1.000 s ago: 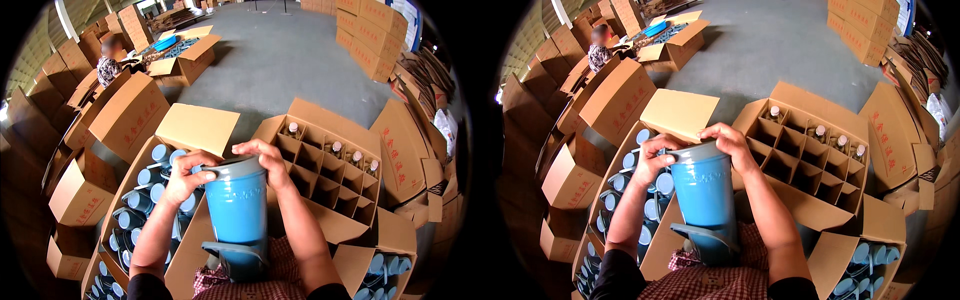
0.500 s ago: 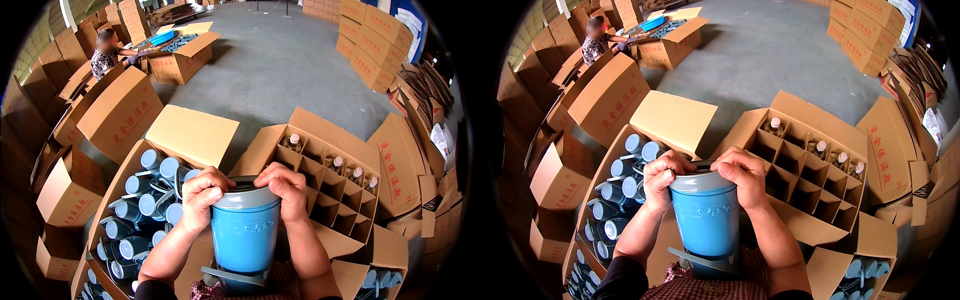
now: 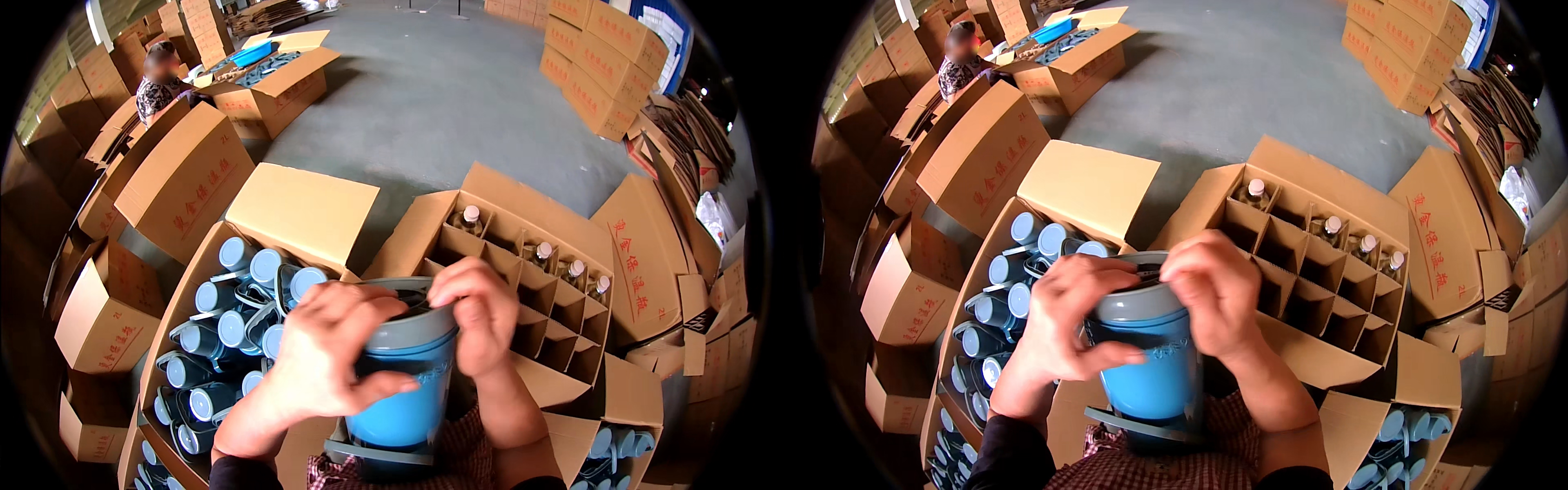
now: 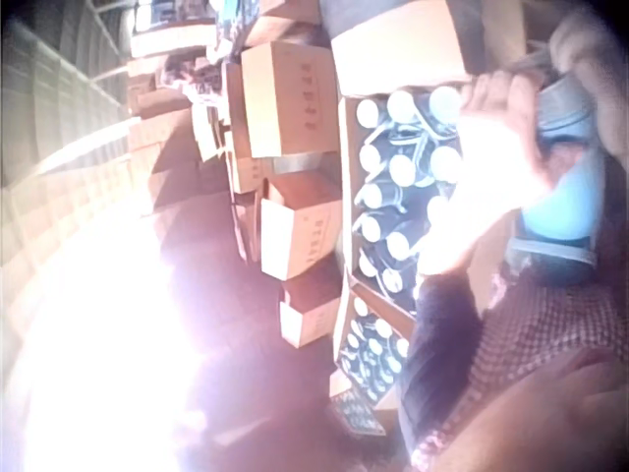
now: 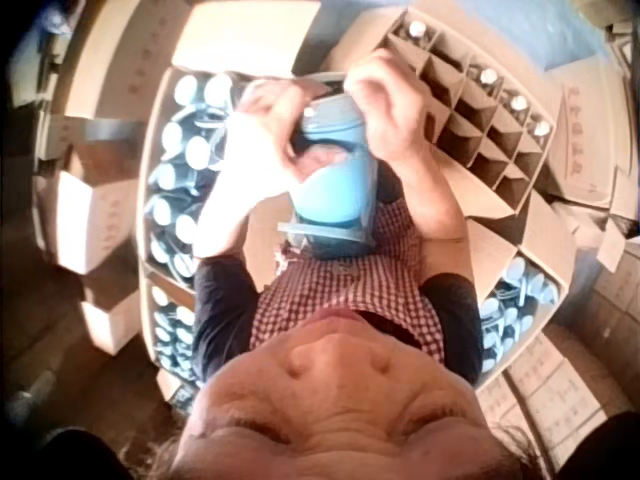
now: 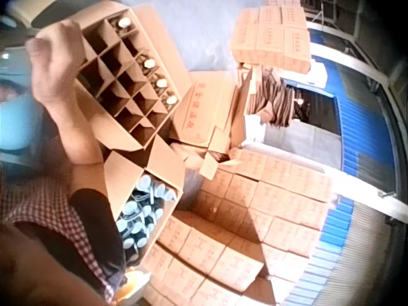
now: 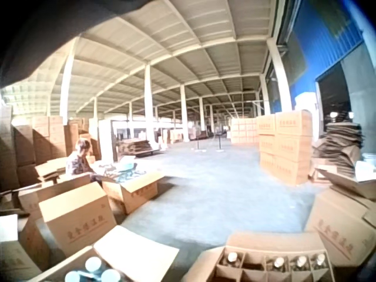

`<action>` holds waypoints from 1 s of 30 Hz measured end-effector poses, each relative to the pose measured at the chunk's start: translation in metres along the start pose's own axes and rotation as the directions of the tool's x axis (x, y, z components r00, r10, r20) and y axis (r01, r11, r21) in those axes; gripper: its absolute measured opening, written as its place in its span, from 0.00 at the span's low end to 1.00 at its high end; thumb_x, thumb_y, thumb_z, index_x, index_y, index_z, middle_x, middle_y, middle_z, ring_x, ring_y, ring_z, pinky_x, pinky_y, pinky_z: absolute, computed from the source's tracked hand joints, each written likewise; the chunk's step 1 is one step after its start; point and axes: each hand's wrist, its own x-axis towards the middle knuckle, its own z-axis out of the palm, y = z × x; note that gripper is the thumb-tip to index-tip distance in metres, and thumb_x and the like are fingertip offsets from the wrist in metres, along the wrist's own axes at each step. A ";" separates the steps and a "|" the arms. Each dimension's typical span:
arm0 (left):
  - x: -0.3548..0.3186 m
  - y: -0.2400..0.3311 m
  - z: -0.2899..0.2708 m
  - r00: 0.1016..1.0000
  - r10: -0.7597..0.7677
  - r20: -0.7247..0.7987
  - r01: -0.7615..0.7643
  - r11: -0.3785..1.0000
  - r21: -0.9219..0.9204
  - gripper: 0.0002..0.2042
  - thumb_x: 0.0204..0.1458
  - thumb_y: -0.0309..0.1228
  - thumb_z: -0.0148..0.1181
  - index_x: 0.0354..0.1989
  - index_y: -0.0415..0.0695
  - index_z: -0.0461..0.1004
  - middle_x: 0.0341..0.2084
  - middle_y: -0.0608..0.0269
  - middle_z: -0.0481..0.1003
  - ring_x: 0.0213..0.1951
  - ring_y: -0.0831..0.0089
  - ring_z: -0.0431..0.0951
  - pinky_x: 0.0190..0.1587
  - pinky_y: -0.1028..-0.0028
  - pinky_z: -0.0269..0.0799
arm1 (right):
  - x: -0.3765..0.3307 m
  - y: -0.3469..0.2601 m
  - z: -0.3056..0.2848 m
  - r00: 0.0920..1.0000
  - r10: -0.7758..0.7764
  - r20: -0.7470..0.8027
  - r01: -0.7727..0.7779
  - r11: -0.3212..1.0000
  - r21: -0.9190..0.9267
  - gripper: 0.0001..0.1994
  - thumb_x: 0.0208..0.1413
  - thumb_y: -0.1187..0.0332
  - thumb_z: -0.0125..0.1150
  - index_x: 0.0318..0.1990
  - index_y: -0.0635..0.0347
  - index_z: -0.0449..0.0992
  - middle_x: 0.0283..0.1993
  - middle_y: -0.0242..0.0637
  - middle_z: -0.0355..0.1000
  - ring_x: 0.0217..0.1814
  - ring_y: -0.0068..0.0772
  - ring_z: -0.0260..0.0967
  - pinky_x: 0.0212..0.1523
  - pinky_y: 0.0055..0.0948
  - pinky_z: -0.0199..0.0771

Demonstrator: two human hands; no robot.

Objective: The person assembles blue thermos bottles by inserting a stainless steel inner liner into the blue outer shell and screwing on the lid. They repeat this process for multiple units, placing the finished bottles into a cardboard box.

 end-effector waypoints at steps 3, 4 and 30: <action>0.000 0.011 0.013 0.998 -0.069 -0.011 0.069 0.998 -0.007 0.25 0.31 0.38 0.73 0.37 0.37 0.72 0.30 0.53 0.75 0.33 0.54 0.77 0.37 0.63 0.72 | 0.000 -0.007 0.007 1.000 -0.018 0.005 0.018 0.984 -0.179 0.13 0.55 0.67 0.59 0.23 0.64 0.66 0.21 0.39 0.60 0.23 0.39 0.58 0.23 0.31 0.58; 0.000 0.011 0.013 0.998 -0.060 -0.008 0.060 0.998 0.005 0.25 0.31 0.38 0.73 0.36 0.37 0.72 0.29 0.53 0.75 0.32 0.54 0.77 0.36 0.63 0.72 | 0.000 -0.008 0.006 0.999 -0.037 0.014 0.040 0.977 -0.211 0.13 0.55 0.67 0.59 0.23 0.64 0.65 0.21 0.39 0.59 0.22 0.39 0.58 0.23 0.32 0.58; 0.006 -0.047 0.055 0.793 -0.450 -0.410 0.128 0.782 -0.610 0.26 0.61 0.48 0.41 0.40 0.34 0.73 0.37 0.50 0.77 0.41 0.62 0.77 0.50 0.65 0.70 | -0.004 0.006 -0.047 0.979 0.054 -0.196 -0.045 0.998 0.053 0.24 0.65 0.56 0.34 0.47 0.67 0.72 0.53 0.48 0.70 0.56 0.43 0.67 0.61 0.40 0.61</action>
